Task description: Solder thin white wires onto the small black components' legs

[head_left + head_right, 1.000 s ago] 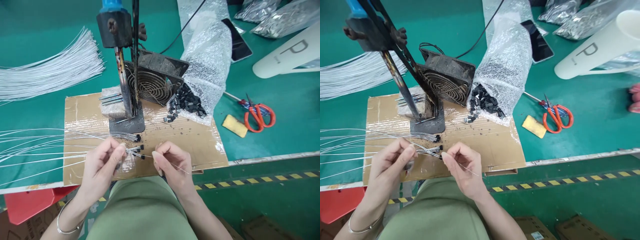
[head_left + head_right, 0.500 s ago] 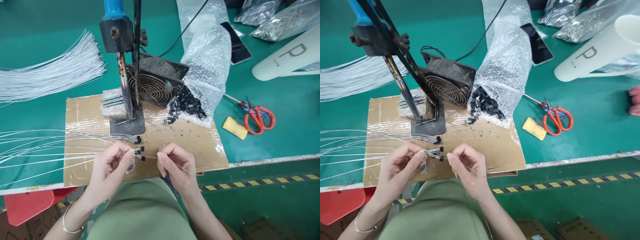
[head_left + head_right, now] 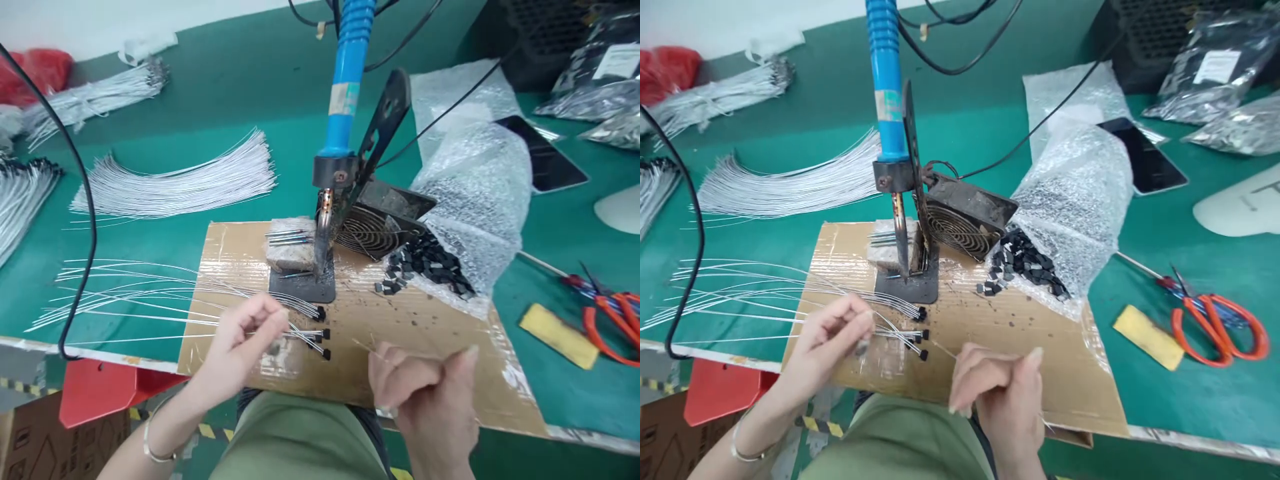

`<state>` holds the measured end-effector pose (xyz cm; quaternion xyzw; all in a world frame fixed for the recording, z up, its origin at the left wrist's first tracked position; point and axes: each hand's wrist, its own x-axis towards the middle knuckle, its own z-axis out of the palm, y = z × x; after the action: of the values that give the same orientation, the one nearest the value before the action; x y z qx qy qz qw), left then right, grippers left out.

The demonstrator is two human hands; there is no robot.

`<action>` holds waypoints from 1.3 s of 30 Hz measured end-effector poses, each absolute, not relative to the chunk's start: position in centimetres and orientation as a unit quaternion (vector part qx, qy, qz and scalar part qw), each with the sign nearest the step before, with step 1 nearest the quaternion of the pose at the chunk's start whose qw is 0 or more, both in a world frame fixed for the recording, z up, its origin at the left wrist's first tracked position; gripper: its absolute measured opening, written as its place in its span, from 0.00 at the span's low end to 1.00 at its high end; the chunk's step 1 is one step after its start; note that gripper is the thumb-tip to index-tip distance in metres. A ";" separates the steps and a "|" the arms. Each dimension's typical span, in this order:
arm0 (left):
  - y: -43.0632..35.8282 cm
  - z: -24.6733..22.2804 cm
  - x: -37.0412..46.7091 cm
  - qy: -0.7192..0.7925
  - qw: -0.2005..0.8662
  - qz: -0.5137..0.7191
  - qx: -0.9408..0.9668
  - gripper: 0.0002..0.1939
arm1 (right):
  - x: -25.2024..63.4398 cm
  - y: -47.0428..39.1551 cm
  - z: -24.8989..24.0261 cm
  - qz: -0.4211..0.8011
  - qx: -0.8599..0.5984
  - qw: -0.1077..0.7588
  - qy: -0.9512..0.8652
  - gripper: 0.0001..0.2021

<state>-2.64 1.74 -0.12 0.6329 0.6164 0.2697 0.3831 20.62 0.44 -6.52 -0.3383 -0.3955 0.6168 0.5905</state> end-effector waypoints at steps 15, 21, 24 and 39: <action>22.3 -4.5 -17.9 0.638 0.064 0.199 0.741 0.05 | 22.6 1.7 -7.1 0.541 -0.472 0.594 -0.362 0.35; 21.5 -3.7 -18.9 0.624 0.063 0.247 0.738 0.06 | 23.0 1.9 -7.5 0.548 -0.475 0.583 -0.367 0.34; 20.8 -2.9 -18.9 0.627 0.061 0.288 0.721 0.06 | 23.6 1.9 -8.2 0.557 -0.473 0.570 -0.376 0.34; 21.0 -1.9 -16.8 0.629 0.103 0.398 0.660 0.09 | 23.9 1.7 -9.0 0.556 -0.497 0.558 -0.365 0.33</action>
<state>-16.75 20.96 -1.93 0.6598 0.6292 0.3976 0.1034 23.87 1.69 -9.05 -0.4966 -0.3650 0.5558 0.5579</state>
